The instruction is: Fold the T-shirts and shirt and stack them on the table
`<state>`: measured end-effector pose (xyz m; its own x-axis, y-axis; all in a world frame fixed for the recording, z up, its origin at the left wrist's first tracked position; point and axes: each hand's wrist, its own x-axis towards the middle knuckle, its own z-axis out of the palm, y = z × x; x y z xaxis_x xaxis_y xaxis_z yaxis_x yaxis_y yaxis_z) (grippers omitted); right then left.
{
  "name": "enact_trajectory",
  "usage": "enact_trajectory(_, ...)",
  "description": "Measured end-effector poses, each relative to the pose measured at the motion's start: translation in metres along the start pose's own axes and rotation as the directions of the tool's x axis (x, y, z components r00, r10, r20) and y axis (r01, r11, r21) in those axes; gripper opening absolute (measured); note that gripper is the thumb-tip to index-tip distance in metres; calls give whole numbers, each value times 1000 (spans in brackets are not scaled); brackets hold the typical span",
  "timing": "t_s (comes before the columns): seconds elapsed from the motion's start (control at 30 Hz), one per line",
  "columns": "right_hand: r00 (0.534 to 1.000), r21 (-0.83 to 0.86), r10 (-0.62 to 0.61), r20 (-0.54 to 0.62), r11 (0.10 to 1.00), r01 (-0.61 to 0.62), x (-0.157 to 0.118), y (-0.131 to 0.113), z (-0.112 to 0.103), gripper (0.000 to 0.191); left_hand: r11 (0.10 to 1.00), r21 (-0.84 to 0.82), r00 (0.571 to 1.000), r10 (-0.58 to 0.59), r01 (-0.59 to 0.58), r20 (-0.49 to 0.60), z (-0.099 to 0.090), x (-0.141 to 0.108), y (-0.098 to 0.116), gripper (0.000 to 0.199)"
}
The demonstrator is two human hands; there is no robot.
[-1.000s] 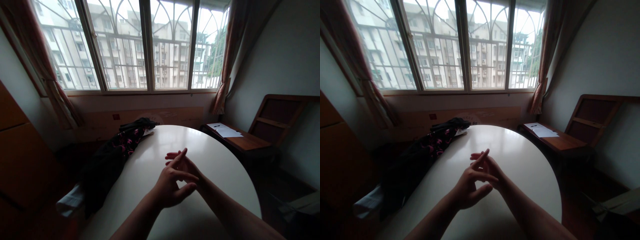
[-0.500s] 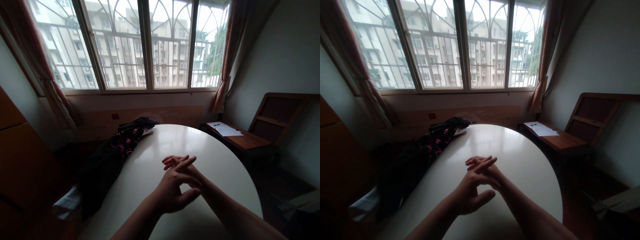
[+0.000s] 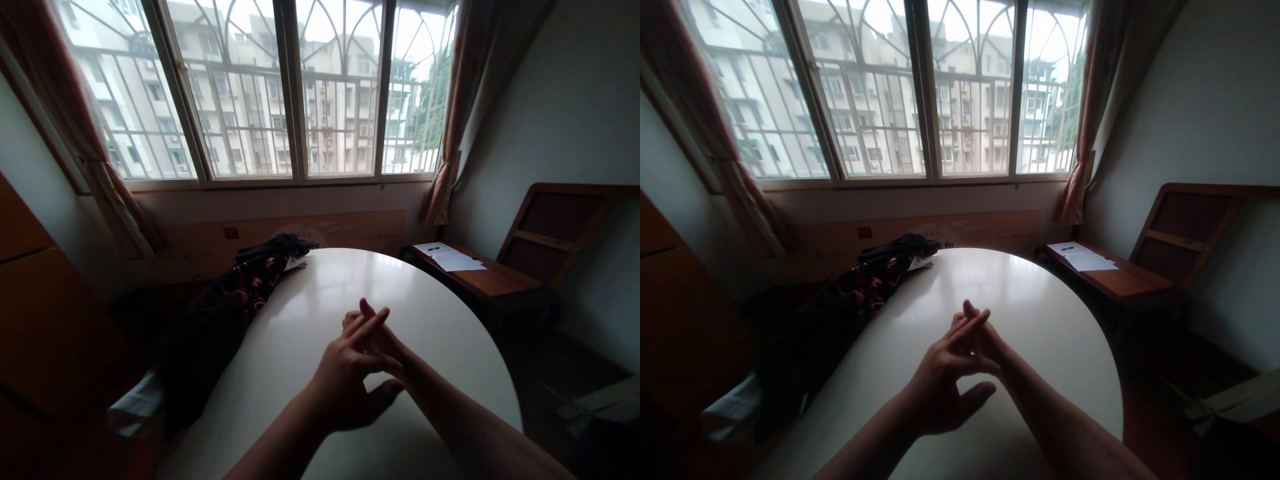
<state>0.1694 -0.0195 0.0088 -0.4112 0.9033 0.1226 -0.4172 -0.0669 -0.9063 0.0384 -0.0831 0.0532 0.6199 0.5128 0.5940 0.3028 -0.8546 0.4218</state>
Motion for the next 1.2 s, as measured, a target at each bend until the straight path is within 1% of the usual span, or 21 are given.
enact_trajectory(0.03, 1000, 48, 3, 14, 999, -4, -1, -3, 0, 56, 1000, 1, 1000, 17, -17, 6, 0, 0, 1, 15)
enact_trajectory(0.1, 998, 66, -1, 60, 998, -3, -5, -9, -1, 58, 999, -6, 998, 52, -52, 31, -1, 2, 3, 11)
enact_trajectory(0.23, 987, -42, 37, 157, 999, -31, -8, -18, -7, 58, 995, -51, 994, 88, -84, 70, -4, 4, 12, 15)
enact_trajectory(0.33, 981, -46, 34, 189, 999, -25, -9, -21, -8, 52, 992, -92, 993, 95, -89, 65, -5, 4, 18, 14)
enact_trajectory(0.47, 984, -30, 21, 174, 999, -16, -12, -24, -2, 45, 986, -149, 994, 87, -76, 68, -6, 4, 22, 11)
enact_trajectory(0.53, 987, -17, 37, 158, 999, -35, -14, -25, 2, 42, 981, -175, 994, 94, -82, 62, -7, 4, 23, 12)
enact_trajectory(0.67, 990, 105, 46, 130, 993, -60, -16, -24, 7, 37, 978, -189, 994, 97, -85, 58, -9, 5, 22, 11)
enact_trajectory(0.77, 996, 154, 45, 78, 986, -57, -14, -21, 8, 38, 985, -163, 997, 59, -50, 49, -9, 4, 19, 11)
enact_trajectory(0.87, 998, 90, 32, 49, 995, -37, -12, -18, 7, 51, 991, -131, 999, 25, -20, 36, -9, 2, 14, 13)
enact_trajectory(0.93, 997, -46, 15, 73, 999, -12, -12, -18, 7, 55, 992, -129, 999, 23, -17, 48, -8, 1, 11, 13)
enact_trajectory(1.0, 993, -196, -10, 114, 980, 33, -15, -18, 10, 53, 989, -145, 998, 19, -9, 66, -7, 0, 10, 13)
enact_trajectory(1.03, 989, -242, -21, 145, 969, 56, -15, -19, 11, 51, 987, -158, 998, 12, -1, 68, -7, 0, 10, 13)
enact_trajectory(1.13, 974, -255, -23, 226, 964, 81, -14, -19, 13, 48, 979, -202, 997, -28, 41, 69, -6, -2, 11, 15)
enact_trajectory(1.2, 970, -283, -9, 241, 956, 79, -9, -18, 12, 51, 973, -220, 996, -57, 70, 66, -6, -2, 11, 16)
